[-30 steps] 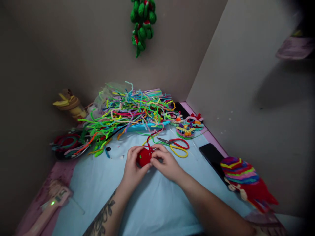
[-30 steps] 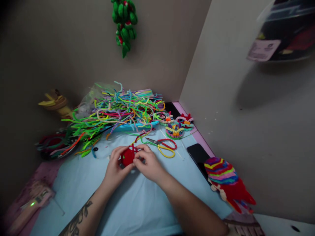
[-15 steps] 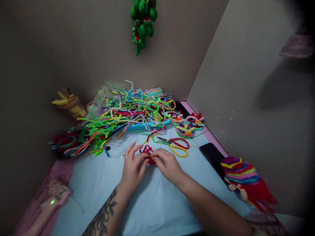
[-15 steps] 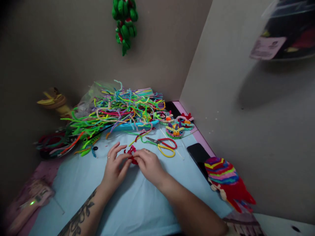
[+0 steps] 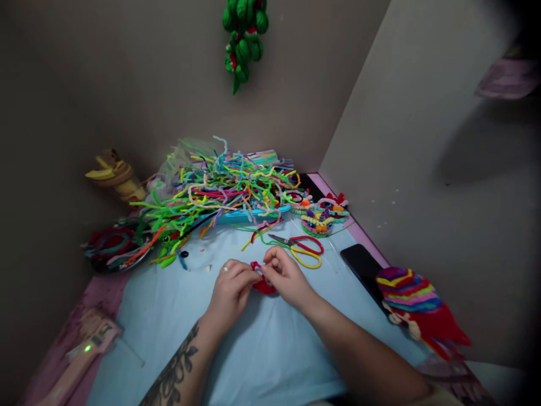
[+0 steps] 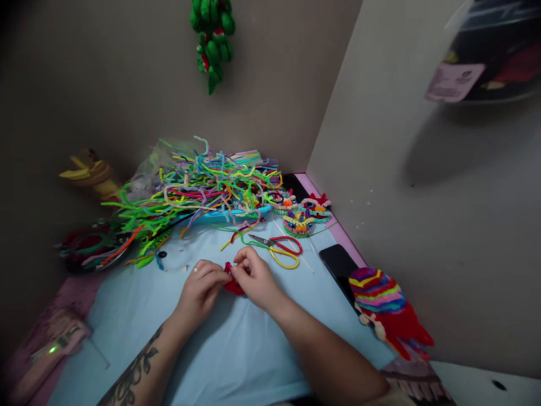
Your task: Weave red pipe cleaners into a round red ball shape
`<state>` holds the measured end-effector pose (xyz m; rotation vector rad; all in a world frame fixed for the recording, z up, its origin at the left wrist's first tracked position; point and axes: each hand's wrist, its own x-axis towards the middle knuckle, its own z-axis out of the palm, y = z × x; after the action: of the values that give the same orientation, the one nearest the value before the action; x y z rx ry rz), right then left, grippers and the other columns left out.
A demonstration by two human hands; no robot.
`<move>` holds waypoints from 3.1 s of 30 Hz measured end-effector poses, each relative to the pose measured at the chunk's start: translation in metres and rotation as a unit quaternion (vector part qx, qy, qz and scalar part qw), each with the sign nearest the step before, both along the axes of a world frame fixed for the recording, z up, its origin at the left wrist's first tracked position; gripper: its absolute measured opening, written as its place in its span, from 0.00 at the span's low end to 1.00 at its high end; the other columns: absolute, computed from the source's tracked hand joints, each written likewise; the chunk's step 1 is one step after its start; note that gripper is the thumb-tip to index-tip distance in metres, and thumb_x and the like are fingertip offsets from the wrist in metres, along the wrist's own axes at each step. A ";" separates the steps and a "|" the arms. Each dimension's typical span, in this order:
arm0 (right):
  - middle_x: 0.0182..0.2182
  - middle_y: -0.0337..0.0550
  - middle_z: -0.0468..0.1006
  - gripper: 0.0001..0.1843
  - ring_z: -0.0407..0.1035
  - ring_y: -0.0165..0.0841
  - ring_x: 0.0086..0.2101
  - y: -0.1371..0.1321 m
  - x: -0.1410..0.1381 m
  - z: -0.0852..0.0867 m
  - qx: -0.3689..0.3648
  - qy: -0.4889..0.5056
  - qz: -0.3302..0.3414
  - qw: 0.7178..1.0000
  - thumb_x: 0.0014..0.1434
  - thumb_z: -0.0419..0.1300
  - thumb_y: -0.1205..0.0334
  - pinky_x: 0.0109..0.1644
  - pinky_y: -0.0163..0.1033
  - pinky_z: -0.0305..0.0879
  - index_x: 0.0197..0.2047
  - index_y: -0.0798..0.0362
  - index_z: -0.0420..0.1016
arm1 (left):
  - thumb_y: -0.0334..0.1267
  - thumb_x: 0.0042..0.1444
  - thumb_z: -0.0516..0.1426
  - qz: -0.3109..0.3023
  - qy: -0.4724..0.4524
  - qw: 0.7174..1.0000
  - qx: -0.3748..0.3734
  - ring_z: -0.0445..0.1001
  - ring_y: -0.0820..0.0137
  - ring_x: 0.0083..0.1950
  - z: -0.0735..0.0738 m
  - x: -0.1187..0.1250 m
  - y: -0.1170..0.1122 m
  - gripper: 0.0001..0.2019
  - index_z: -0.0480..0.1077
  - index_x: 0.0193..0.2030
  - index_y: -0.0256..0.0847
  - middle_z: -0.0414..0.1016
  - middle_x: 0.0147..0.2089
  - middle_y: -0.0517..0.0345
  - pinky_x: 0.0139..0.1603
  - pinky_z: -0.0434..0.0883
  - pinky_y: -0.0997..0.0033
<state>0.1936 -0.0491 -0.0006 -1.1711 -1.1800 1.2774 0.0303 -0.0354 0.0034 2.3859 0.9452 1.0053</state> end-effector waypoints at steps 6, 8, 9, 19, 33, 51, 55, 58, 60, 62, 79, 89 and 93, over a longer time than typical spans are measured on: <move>0.18 0.27 0.63 0.10 0.61 0.25 0.18 -0.001 -0.004 -0.001 -0.020 0.040 -0.017 0.999 0.52 0.59 0.60 0.22 0.30 0.55 0.32 0.49 0.59 | 0.29 0.59 0.50 -0.021 0.001 1.000 -0.001 0.70 0.69 0.36 0.003 -0.001 0.003 0.10 0.72 0.34 0.42 0.75 0.33 0.55 0.41 0.65 0.65; 0.18 0.26 0.64 0.11 0.61 0.25 0.17 0.000 -0.005 -0.001 -0.030 0.053 -0.018 0.998 0.51 0.60 0.60 0.22 0.30 0.55 0.32 0.48 0.58 | 0.29 0.59 0.50 -0.025 -0.002 1.000 0.003 0.70 0.69 0.36 0.003 -0.002 0.003 0.10 0.72 0.35 0.42 0.76 0.33 0.56 0.42 0.65 0.65; 0.17 0.26 0.65 0.11 0.61 0.25 0.17 0.000 -0.005 -0.001 -0.034 0.058 -0.019 0.998 0.51 0.60 0.60 0.21 0.30 0.55 0.32 0.48 0.58 | 0.29 0.59 0.50 -0.025 -0.004 1.000 0.003 0.70 0.69 0.36 0.003 -0.002 0.004 0.10 0.72 0.35 0.42 0.76 0.33 0.56 0.42 0.65 0.65; 0.19 0.30 0.72 0.15 0.66 0.27 0.19 0.007 0.005 -0.001 -0.040 0.126 -0.035 0.991 0.49 0.65 0.56 0.26 0.33 0.61 0.35 0.49 0.62 | 0.38 0.55 0.56 0.157 -0.156 0.961 -0.164 0.66 0.61 0.57 -0.015 0.000 0.005 0.18 0.66 0.54 0.44 0.64 0.57 0.47 0.52 0.67 0.57; 0.29 0.38 0.69 0.07 0.65 0.32 0.32 0.001 -0.005 -0.006 0.052 0.017 -0.037 0.998 0.53 0.61 0.57 0.37 0.37 0.62 0.30 0.50 0.68 | 0.40 0.48 0.63 0.118 -0.171 0.946 -0.248 0.70 0.59 0.55 -0.014 0.004 0.005 0.26 0.64 0.55 0.43 0.69 0.55 0.48 0.54 0.67 0.57; 0.44 0.44 0.69 0.07 0.64 0.40 0.47 0.012 0.002 -0.009 -0.037 0.068 -0.052 0.996 0.43 0.64 0.60 0.48 0.43 0.60 0.25 0.52 0.70 | 0.41 0.49 0.63 0.057 -0.063 0.983 -0.165 0.67 0.62 0.55 -0.011 0.007 -0.002 0.27 0.64 0.57 0.45 0.67 0.54 0.48 0.54 0.67 0.60; 0.39 0.43 0.71 0.05 0.65 0.38 0.44 0.012 0.003 -0.008 -0.039 0.055 -0.043 0.997 0.46 0.60 0.61 0.50 0.43 0.59 0.25 0.51 0.68 | 0.41 0.49 0.63 0.054 -0.077 0.981 -0.167 0.68 0.62 0.55 -0.011 0.009 -0.002 0.27 0.64 0.56 0.45 0.67 0.53 0.49 0.54 0.68 0.60; 0.41 0.44 0.70 0.06 0.64 0.38 0.47 0.012 0.006 -0.006 -0.018 -0.011 -0.022 1.000 0.49 0.58 0.60 0.54 0.44 0.56 0.24 0.52 0.69 | 0.41 0.48 0.64 0.053 -0.079 0.981 -0.169 0.68 0.61 0.55 -0.013 0.009 -0.001 0.27 0.64 0.56 0.45 0.67 0.54 0.49 0.54 0.67 0.59; 0.43 0.45 0.70 0.08 0.63 0.38 0.49 0.013 0.008 -0.005 -0.006 -0.043 -0.006 0.999 0.50 0.58 0.59 0.55 0.44 0.55 0.23 0.52 0.68 | 0.41 0.49 0.63 0.050 -0.072 0.981 -0.170 0.67 0.61 0.56 -0.014 0.009 -0.001 0.28 0.63 0.57 0.45 0.67 0.54 0.48 0.56 0.67 0.58; 0.44 0.45 0.69 0.09 0.64 0.38 0.48 0.013 0.008 -0.005 0.001 -0.053 -0.001 0.999 0.52 0.57 0.59 0.55 0.44 0.56 0.23 0.52 0.67 | 0.41 0.49 0.63 0.054 -0.056 0.983 -0.168 0.65 0.60 0.58 -0.014 0.009 -0.001 0.28 0.62 0.58 0.45 0.64 0.57 0.47 0.58 0.65 0.56; 0.44 0.47 0.68 0.05 0.65 0.37 0.47 0.001 -0.002 -0.005 0.148 -0.185 -0.072 0.969 0.57 0.53 0.66 0.52 0.44 0.61 0.30 0.51 0.67 | 0.39 0.51 0.61 0.056 -0.063 0.979 -0.187 0.67 0.62 0.57 -0.013 0.010 -0.001 0.29 0.60 0.60 0.46 0.67 0.56 0.49 0.56 0.66 0.59; 0.42 0.45 0.68 0.05 0.65 0.36 0.45 0.000 -0.004 -0.008 0.140 -0.170 -0.077 0.972 0.56 0.55 0.66 0.49 0.42 0.63 0.29 0.51 0.68 | 0.37 0.51 0.60 0.104 -0.077 0.981 -0.142 0.63 0.59 0.61 -0.014 0.010 -0.002 0.28 0.60 0.59 0.43 0.62 0.60 0.45 0.59 0.63 0.55; 0.42 0.45 0.68 0.05 0.66 0.36 0.44 0.001 -0.005 -0.008 0.129 -0.168 -0.081 0.974 0.56 0.55 0.66 0.48 0.42 0.64 0.29 0.51 0.69 | 0.36 0.54 0.57 0.098 -0.085 0.981 -0.141 0.62 0.60 0.62 -0.015 0.010 -0.006 0.19 0.62 0.53 0.44 0.61 0.61 0.45 0.56 0.67 0.56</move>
<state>0.1887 -0.0482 -0.0087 -1.2897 -1.4151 0.7932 0.0403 -0.0411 -0.0112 1.9725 1.1879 1.0460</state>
